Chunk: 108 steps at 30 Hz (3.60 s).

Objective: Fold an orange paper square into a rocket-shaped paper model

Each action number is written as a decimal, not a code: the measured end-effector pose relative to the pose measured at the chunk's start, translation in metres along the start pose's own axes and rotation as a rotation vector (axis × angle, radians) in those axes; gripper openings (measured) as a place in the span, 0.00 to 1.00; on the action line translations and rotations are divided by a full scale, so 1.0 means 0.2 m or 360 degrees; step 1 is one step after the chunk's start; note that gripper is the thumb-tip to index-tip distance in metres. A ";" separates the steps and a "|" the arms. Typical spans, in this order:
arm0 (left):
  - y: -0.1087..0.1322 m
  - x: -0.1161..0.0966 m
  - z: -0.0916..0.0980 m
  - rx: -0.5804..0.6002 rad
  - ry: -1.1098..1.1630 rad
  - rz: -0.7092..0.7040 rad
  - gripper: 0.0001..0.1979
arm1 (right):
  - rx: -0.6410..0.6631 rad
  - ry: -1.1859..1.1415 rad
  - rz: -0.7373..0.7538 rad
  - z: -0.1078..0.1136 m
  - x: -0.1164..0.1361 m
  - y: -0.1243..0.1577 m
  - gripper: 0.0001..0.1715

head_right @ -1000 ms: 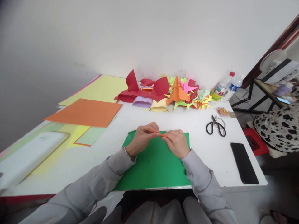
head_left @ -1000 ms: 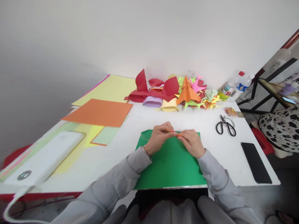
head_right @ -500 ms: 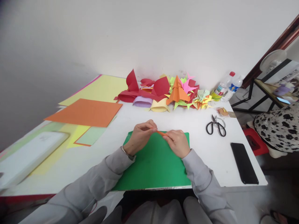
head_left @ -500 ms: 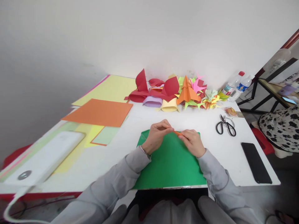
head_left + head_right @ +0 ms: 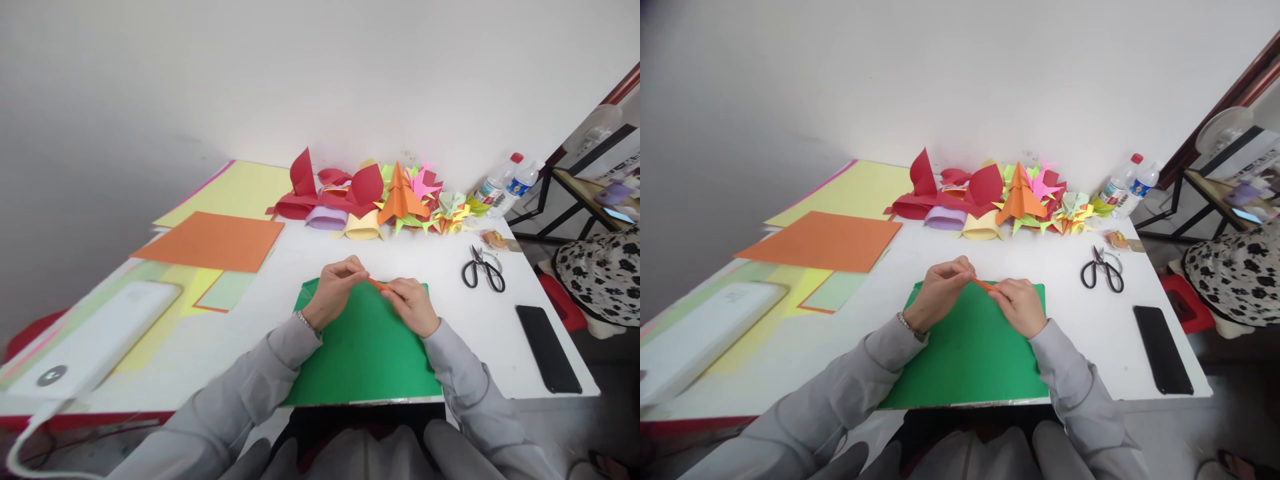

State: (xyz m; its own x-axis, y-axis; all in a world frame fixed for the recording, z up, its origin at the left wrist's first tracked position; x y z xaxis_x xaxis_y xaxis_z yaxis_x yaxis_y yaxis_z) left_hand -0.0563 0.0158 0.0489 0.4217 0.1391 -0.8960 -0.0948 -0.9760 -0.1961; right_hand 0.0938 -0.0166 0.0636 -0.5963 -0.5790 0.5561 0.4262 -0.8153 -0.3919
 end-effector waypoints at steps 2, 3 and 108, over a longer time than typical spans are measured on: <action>0.00 0.00 0.00 -0.0010 0.0044 0.0006 0.04 | -0.0013 -0.0019 -0.0009 0.00 0.00 0.00 0.18; 0.00 0.00 0.00 -0.0008 0.0045 0.0004 0.04 | -0.0014 -0.0029 -0.0009 0.00 0.00 0.00 0.18; 0.04 0.07 -0.06 0.0006 -0.0241 0.0255 0.11 | -0.0268 -0.1206 -0.0971 -0.07 -0.22 0.05 0.18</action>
State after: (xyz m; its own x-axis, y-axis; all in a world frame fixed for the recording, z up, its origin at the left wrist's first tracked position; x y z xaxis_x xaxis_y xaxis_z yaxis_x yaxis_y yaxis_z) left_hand -0.0407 0.0079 0.0386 0.2607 0.0064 -0.9654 -0.1533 -0.9870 -0.0479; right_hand 0.1138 0.0011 0.0255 -0.0631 0.0481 0.9968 0.0528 -0.9973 0.0515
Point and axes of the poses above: each hand's wrist, its own y-axis away from the middle knuckle, its own z-axis out of the back of the hand, x = y × z, the point moved 6 cm from there along -y, towards the middle knuckle, and after that the axes turned 1 degree about -y, right-handed, at the moved point
